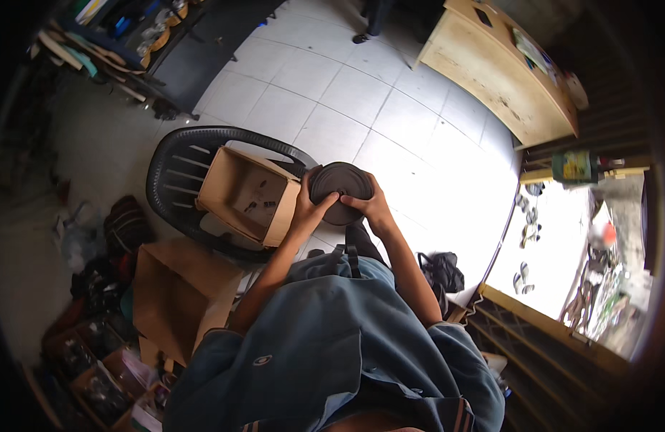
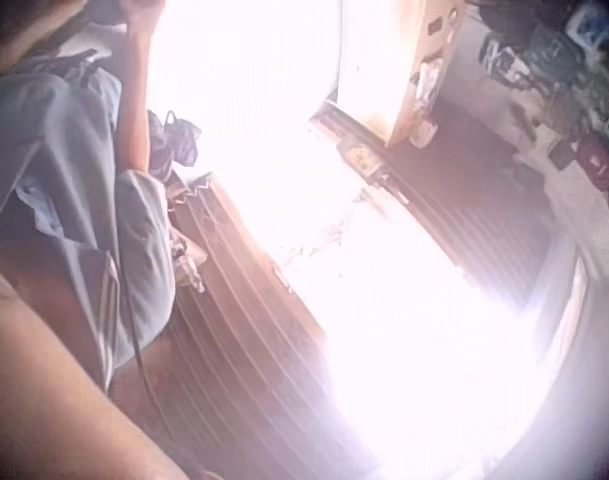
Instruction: The person selects various rolls of textile straps and ribbons from a shelf and places them into cardboard boxes on the floor.
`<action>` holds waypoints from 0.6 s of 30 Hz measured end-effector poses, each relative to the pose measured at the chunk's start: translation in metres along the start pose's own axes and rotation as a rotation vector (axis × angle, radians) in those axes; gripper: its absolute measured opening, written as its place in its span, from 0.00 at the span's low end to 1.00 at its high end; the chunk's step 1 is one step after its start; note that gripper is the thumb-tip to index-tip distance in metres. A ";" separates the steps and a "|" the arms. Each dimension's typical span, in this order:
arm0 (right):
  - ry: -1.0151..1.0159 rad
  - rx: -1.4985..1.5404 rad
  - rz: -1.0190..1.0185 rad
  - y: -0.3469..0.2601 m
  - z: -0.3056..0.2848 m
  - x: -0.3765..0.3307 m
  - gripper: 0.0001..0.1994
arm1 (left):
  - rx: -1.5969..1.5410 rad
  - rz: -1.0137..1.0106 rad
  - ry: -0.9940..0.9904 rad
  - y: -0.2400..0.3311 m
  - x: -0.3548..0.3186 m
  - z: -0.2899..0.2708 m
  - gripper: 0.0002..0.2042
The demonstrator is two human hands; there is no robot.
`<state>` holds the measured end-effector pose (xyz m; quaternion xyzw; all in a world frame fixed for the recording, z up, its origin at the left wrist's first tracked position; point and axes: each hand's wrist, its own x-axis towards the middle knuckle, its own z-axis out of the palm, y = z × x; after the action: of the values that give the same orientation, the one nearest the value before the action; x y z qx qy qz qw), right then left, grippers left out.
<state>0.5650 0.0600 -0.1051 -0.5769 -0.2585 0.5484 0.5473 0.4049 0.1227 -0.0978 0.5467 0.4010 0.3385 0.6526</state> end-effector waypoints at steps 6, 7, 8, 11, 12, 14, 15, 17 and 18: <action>-0.361 -0.092 0.007 -0.051 0.017 0.085 0.35 | -0.017 0.030 0.349 -0.005 0.039 -0.006 0.35; -0.441 -0.107 0.020 -0.059 0.026 0.094 0.35 | -0.028 -0.002 0.418 0.002 0.034 -0.012 0.35; -0.534 -0.116 0.009 -0.052 0.033 0.107 0.34 | -0.046 -0.027 0.487 0.016 0.028 -0.015 0.35; -0.805 -0.208 0.080 -0.050 0.089 0.112 0.33 | -0.038 0.051 0.833 -0.024 -0.001 -0.032 0.37; -0.885 -0.297 0.085 -0.035 0.103 0.116 0.35 | -0.065 0.064 0.916 -0.023 -0.015 -0.035 0.38; -1.077 -0.375 0.110 -0.018 0.139 0.103 0.34 | -0.097 0.057 1.104 -0.035 -0.054 -0.045 0.40; -1.161 -0.414 0.118 -0.009 0.154 0.094 0.33 | -0.059 0.140 1.160 -0.029 -0.075 -0.047 0.39; -1.297 -0.466 0.165 0.012 0.179 0.066 0.35 | -0.197 0.110 1.357 -0.030 -0.114 -0.038 0.34; -1.348 -0.524 0.200 0.021 0.189 0.050 0.35 | -0.238 0.112 1.438 -0.030 -0.133 -0.033 0.34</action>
<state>0.3989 0.1653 -0.1035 -0.2468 -0.6082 0.7520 0.0608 0.3158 0.0149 -0.1100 0.1342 0.6624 0.6878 0.2647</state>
